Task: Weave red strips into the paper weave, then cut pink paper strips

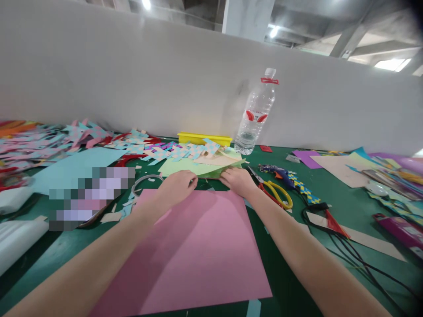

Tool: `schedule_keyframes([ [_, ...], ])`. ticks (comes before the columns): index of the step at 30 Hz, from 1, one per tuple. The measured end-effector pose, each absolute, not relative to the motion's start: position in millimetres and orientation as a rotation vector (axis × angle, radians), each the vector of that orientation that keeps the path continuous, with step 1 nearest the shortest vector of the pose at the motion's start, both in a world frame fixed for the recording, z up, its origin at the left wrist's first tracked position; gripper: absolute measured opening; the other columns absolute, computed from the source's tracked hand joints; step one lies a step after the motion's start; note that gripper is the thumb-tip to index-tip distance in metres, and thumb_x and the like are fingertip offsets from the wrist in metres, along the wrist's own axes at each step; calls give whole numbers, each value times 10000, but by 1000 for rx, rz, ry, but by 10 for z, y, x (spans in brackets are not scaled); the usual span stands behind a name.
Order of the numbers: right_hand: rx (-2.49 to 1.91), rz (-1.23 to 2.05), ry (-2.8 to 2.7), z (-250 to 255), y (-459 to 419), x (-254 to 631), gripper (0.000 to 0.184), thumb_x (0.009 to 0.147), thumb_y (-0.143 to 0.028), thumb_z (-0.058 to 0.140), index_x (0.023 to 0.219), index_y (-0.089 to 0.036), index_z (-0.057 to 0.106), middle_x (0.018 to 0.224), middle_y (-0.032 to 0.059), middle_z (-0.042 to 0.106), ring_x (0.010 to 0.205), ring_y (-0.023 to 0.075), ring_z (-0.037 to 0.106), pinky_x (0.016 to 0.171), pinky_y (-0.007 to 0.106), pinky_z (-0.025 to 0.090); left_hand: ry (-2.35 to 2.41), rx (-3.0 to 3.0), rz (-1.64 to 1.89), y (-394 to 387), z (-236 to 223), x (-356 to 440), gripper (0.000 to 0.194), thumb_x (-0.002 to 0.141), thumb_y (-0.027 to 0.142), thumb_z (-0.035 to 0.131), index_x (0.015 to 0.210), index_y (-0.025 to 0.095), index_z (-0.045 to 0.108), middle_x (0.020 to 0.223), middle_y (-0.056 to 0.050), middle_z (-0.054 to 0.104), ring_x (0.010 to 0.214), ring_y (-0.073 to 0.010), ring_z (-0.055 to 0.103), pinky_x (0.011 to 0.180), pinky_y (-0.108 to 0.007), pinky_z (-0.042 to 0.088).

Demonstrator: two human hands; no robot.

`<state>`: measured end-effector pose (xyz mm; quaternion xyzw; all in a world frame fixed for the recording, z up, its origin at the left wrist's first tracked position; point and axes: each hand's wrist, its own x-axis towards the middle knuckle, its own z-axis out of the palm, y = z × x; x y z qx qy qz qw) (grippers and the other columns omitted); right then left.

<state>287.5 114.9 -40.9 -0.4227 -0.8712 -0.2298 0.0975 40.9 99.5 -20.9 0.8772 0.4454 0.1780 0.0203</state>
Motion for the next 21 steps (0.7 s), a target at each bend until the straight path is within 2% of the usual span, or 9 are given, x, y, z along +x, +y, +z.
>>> schedule_keyframes([
  [3, -1298, -668, -2577, -389, 1146, 2859, 273, 957, -304, 422, 902, -152, 642, 874, 92, 692, 907, 200, 593, 707, 283, 365, 1386, 2725, 578, 954, -267, 428, 280, 881, 199, 381, 819, 183, 653, 909, -68, 684, 855, -224, 631, 754, -339, 494],
  [6, -1332, -662, -2567, -380, 1131, 2843, 281, 955, -335, 429, 923, -149, 638, 888, 96, 696, 895, 203, 604, 705, 285, 370, 1390, 2731, 623, 940, -333, 441, 297, 899, 212, 370, 984, 169, 652, 1124, -91, 652, 1053, -243, 593, 884, -363, 478],
  [10, -1346, -667, -2560, -393, 1118, 2841, 279, 952, -351, 438, 919, -156, 635, 904, 88, 701, 890, 197, 613, 698, 280, 374, 1378, 2778, 729, 965, -411, 442, 353, 910, 228, 370, 1176, 109, 570, 1319, -143, 530, 1223, -265, 485, 999, -406, 423],
  [13, -1353, -681, -2544, -418, 1133, 2849, 294, 954, -362, 431, 1000, -148, 627, 919, 90, 700, 881, 201, 615, 682, 286, 375, 1324, 2811, 831, 997, -436, 432, 417, 912, 226, 377, 1293, 76, 452, 1437, -167, 385, 1304, -271, 391, 1052, -424, 374],
  [16, -1336, -693, -2546, -436, 1155, 2851, 309, 962, -355, 413, 1087, -153, 610, 926, 95, 702, 861, 201, 616, 691, 291, 376, 1300, 2766, 933, 1034, -445, 418, 418, 914, 204, 373, 1313, 86, 414, 1452, -156, 358, 1334, -251, 345, 1078, -405, 345],
  [21, -1305, -710, -2566, -423, 1161, 2834, 282, 967, -299, 403, 986, -154, 644, 874, 100, 703, 847, 200, 612, 698, 292, 373, 1322, 2723, 969, 1078, -478, 388, 349, 912, 200, 382, 1238, 124, 481, 1390, -137, 432, 1299, -247, 386, 1068, -413, 346],
])
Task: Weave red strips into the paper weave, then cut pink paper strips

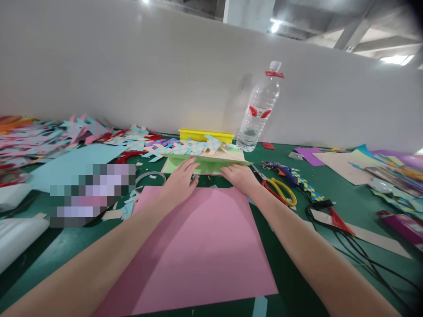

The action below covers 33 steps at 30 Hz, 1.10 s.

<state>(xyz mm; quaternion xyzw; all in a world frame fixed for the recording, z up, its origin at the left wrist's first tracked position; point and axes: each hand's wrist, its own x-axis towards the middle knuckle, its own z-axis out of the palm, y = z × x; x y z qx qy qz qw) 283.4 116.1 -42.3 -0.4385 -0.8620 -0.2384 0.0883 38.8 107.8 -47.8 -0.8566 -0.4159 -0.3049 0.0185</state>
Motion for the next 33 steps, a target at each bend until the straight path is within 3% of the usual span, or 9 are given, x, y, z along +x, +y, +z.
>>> schedule_keyframes([
  [11, -1334, -697, -2552, -408, 1149, 2823, 268, 952, -265, 421, 874, -158, 654, 862, 89, 700, 860, 215, 607, 779, 314, 367, -1278, -2695, -695, 973, -419, 431, 237, 878, 153, 412, 983, 165, 625, 1028, -78, 670, 977, -240, 588, 902, -409, 389],
  [17, -1363, -650, -2519, -405, 1181, 2833, 144, 898, -246, 534, 928, -161, 646, 965, 90, 696, 957, 219, 592, 866, 310, 364, -1256, -2704, -662, 958, -396, 431, 237, 873, 155, 416, 924, 173, 646, 1020, -67, 688, 949, -231, 604, 909, -403, 379],
  [24, -1422, -609, -2481, -441, 1190, 2844, 192, 899, -302, 541, 980, -172, 658, 952, 90, 708, 932, 230, 621, 786, 309, 402, -1230, -2727, -677, 979, -426, 428, 260, 882, 171, 415, 973, 181, 658, 1088, -74, 677, 1018, -233, 592, 938, -417, 373],
  [33, -1366, -622, -2507, -421, 1168, 2841, 196, 916, -300, 514, 949, -167, 653, 935, 92, 706, 921, 210, 616, 798, 293, 392, -1188, -2706, -629, 969, -413, 440, 288, 881, 168, 403, 921, 173, 688, 989, -72, 722, 945, -222, 638, 926, -403, 388],
])
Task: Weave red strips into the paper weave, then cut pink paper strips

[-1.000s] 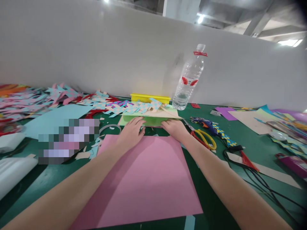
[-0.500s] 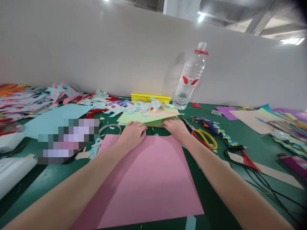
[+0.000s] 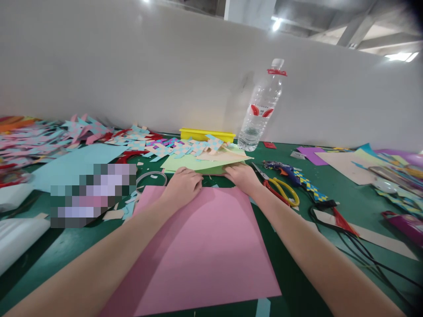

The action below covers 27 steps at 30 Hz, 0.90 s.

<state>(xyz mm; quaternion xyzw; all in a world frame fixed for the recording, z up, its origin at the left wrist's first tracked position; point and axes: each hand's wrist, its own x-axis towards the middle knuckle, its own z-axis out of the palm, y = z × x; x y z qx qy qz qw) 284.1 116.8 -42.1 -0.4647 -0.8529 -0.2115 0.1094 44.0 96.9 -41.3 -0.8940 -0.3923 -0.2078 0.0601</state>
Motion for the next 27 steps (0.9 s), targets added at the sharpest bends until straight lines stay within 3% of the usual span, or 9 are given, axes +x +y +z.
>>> schedule_keyframes([
  [12, -1398, -683, -2475, -434, 1181, 2829, 211, 927, -198, 458, 903, -168, 665, 836, 91, 703, 821, 190, 617, 672, 278, 371, -1186, -2697, -634, 949, -417, 472, 288, 875, 153, 409, 938, 165, 689, 1055, -95, 693, 998, -247, 608, 922, -431, 391],
  [21, -1404, -733, -2403, -428, 1216, 2799, 215, 930, -166, 428, 889, -145, 638, 810, 96, 698, 802, 201, 616, 701, 289, 359, -1182, -2692, -688, 958, -430, 494, 280, 880, 161, 415, 992, 140, 671, 1063, -94, 688, 1000, -243, 609, 940, -405, 417],
  [27, -1373, -739, -2327, -467, 1254, 2790, 290, 965, -220, 355, 872, -142, 619, 773, 95, 688, 782, 207, 610, 756, 304, 361, -1260, -2665, -689, 989, -501, 496, 354, 879, 174, 414, 1196, 107, 557, 1302, -141, 552, 1191, -274, 513, 998, -429, 405],
])
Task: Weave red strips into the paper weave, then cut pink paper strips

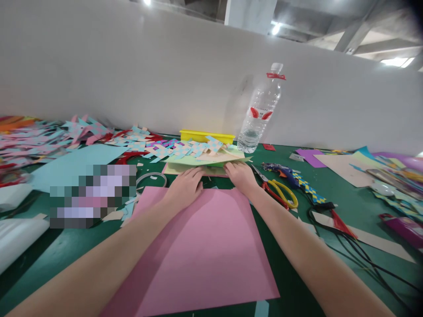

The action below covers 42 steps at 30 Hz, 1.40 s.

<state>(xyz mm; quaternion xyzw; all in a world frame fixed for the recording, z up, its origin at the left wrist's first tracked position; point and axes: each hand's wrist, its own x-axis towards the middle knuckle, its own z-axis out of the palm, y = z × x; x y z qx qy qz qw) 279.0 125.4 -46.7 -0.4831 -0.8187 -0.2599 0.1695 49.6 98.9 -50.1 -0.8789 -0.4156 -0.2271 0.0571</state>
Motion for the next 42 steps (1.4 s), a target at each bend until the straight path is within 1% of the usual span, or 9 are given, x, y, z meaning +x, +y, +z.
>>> schedule_keyframes([
  [3, -1336, -736, -2293, -471, 1239, 2790, 275, 967, -283, 363, 954, -145, 601, 844, 95, 690, 835, 207, 606, 803, 302, 360, -1292, -2662, -684, 1002, -522, 488, 421, 875, 176, 425, 1284, 89, 478, 1409, -157, 436, 1269, -286, 435, 1021, -429, 394],
  [5, -1327, -741, -2263, -468, 1232, 2798, 258, 953, -312, 404, 981, -139, 594, 869, 100, 687, 858, 213, 602, 814, 308, 359, -1295, -2666, -671, 1012, -538, 485, 418, 876, 175, 423, 1283, 92, 475, 1430, -156, 408, 1290, -287, 410, 1027, -429, 390],
  [9, -1356, -759, -2199, -464, 1248, 2836, 192, 927, -263, 471, 887, -151, 622, 764, 79, 681, 751, 203, 599, 712, 308, 355, -1272, -2638, -699, 1027, -558, 486, 385, 880, 169, 420, 1252, 113, 500, 1405, -137, 441, 1291, -272, 407, 1054, -426, 362],
  [13, -1365, -774, -2171, -474, 1273, 2865, 221, 926, -231, 478, 796, -169, 644, 681, 57, 676, 656, 183, 582, 650, 302, 336, -1235, -2599, -734, 1012, -528, 490, 383, 865, 160, 442, 1240, 121, 507, 1362, -134, 473, 1268, -274, 420, 1042, -428, 366],
  [21, -1290, -813, -2186, -476, 1274, 2871, 253, 950, -246, 444, 850, -158, 659, 733, 63, 699, 719, 179, 597, 713, 296, 349, -1230, -2492, -805, 959, -429, 482, 345, 862, 138, 449, 1198, 134, 530, 1329, -130, 491, 1255, -273, 419, 1025, -435, 353],
  [29, -1253, -830, -2177, -502, 1286, 2880, 208, 929, -172, 452, 891, -148, 655, 812, 76, 707, 779, 199, 596, 757, 305, 361, -1277, -2444, -770, 983, -441, 457, 312, 860, 168, 474, 1154, 137, 572, 1325, -127, 493, 1222, -279, 442, 1048, -459, 305],
  [35, -1218, -794, -2216, -517, 1275, 2892, 214, 937, -184, 440, 888, -164, 647, 802, 68, 702, 793, 188, 596, 773, 298, 364, -1266, -2457, -770, 993, -444, 446, 257, 877, 168, 455, 1075, 150, 616, 1146, -92, 599, 1113, -250, 521, 1066, -458, 261],
  [39, -1197, -768, -2257, -503, 1250, 2889, 204, 923, -183, 463, 830, -168, 644, 731, 60, 687, 744, 185, 590, 722, 300, 362, -1265, -2503, -742, 988, -443, 434, 219, 876, 165, 455, 929, 173, 667, 1051, -63, 639, 999, -234, 572, 1023, -457, 292],
  [42, -1174, -750, -2286, -493, 1229, 2885, 205, 914, -191, 473, 799, -174, 643, 721, 54, 686, 736, 182, 589, 720, 299, 364, -1262, -2532, -713, 982, -444, 430, 222, 866, 154, 465, 861, 183, 685, 1007, -56, 653, 975, -236, 579, 991, -456, 310],
])
